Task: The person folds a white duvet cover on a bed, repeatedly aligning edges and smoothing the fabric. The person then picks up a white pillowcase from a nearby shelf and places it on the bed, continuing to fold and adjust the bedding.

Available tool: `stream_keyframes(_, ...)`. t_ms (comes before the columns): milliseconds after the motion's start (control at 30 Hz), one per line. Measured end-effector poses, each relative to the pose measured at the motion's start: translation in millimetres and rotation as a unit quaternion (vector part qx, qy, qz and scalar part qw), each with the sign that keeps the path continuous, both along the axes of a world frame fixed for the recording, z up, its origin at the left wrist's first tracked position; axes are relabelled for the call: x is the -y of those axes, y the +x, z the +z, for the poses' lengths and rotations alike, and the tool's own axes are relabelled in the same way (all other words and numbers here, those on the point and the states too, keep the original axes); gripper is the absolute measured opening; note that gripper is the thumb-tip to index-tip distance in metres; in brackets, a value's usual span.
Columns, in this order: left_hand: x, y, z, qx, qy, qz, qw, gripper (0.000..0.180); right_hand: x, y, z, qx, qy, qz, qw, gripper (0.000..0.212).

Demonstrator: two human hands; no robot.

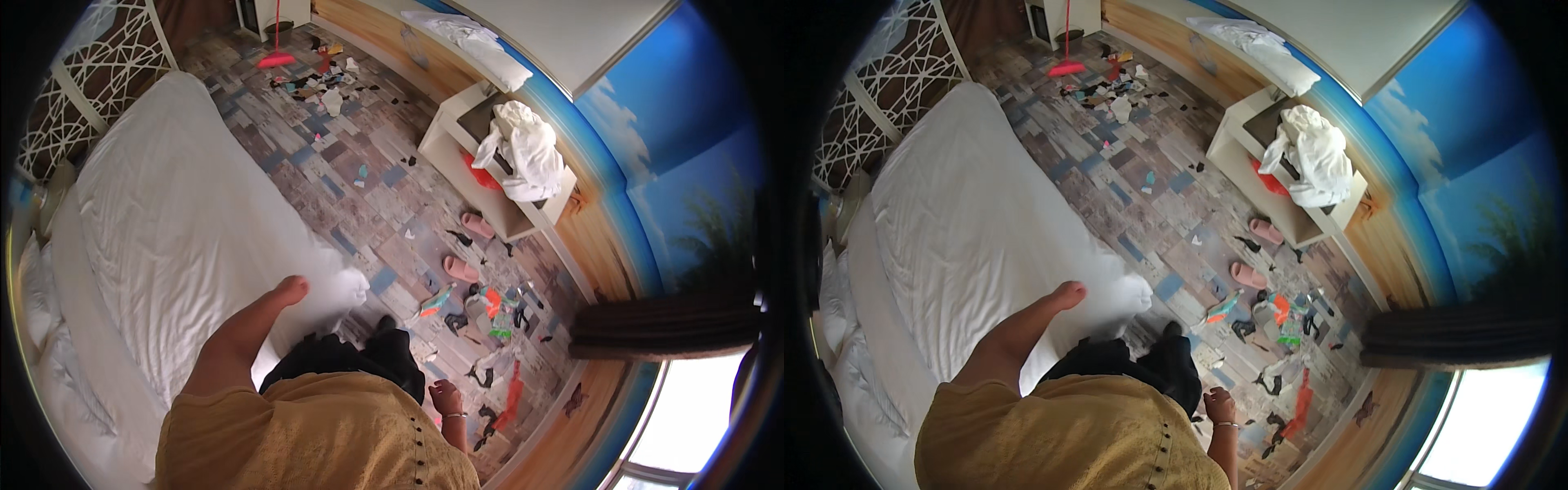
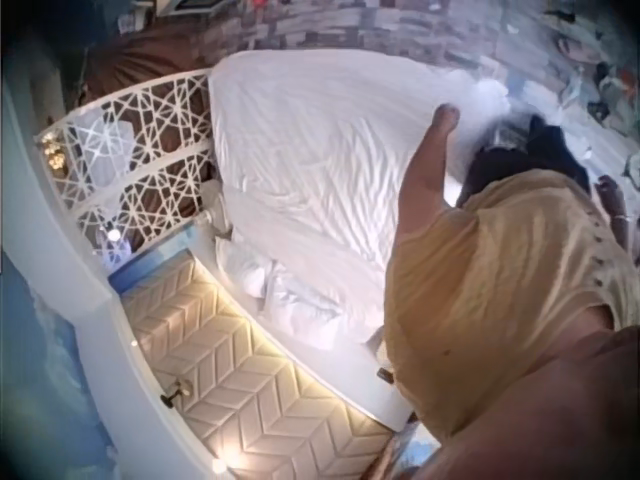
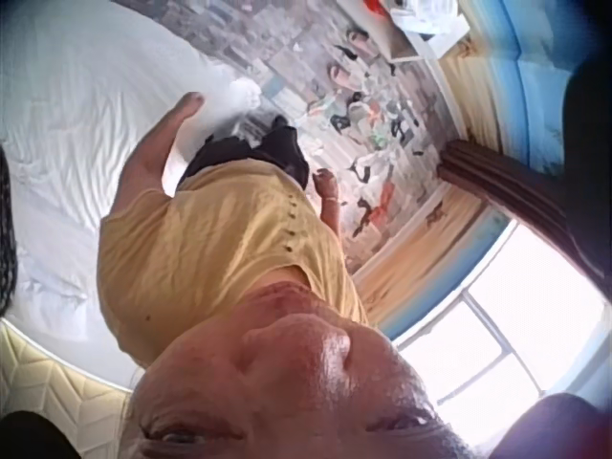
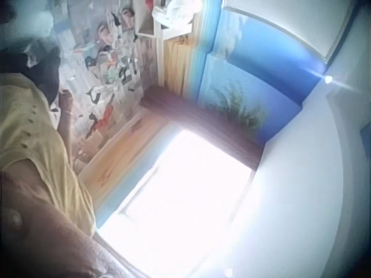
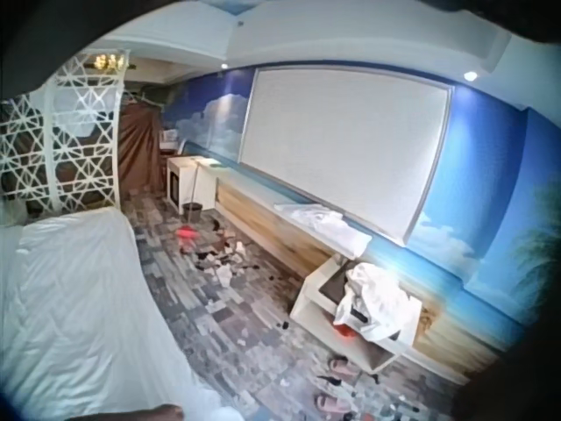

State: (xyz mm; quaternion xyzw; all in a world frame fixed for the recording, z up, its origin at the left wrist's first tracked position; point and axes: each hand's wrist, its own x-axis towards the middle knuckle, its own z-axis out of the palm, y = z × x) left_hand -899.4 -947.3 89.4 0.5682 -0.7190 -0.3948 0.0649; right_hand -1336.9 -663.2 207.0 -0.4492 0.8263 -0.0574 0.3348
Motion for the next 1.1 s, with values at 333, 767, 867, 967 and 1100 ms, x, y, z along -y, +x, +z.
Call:
stream_keyframes(333, 137, -131, -1, 0.052, 0.064, 0.052, 0.995, 0.026, 285, -158, -16, -0.038, 0.092, 0.277, 0.956, 0.032)
stream_keyframes(767, 82, -3, -46, -0.048, 0.414, 0.393, 0.820, 0.019, 699, -119, -50, 0.052, -0.030, 0.404, 0.913, 0.025)
stream_keyframes(867, 167, -17, -54, -0.045, 0.391, 0.421, 0.817, 0.019, 746, -110, -97, 0.043, 0.055, 0.380, 0.923, 0.025)
stream_keyframes(967, 262, 10, -71, -0.188, 0.412, 0.468, 0.758, 0.018, 781, -116, -136, 0.055, 0.172, 0.469, 0.865, 0.027)
stream_keyframes(1100, 445, 36, -28, -0.055, 0.111, 0.332, 0.935, 0.016, 867, -109, -111, -0.011, 0.043, 0.412, 0.910, 0.028)
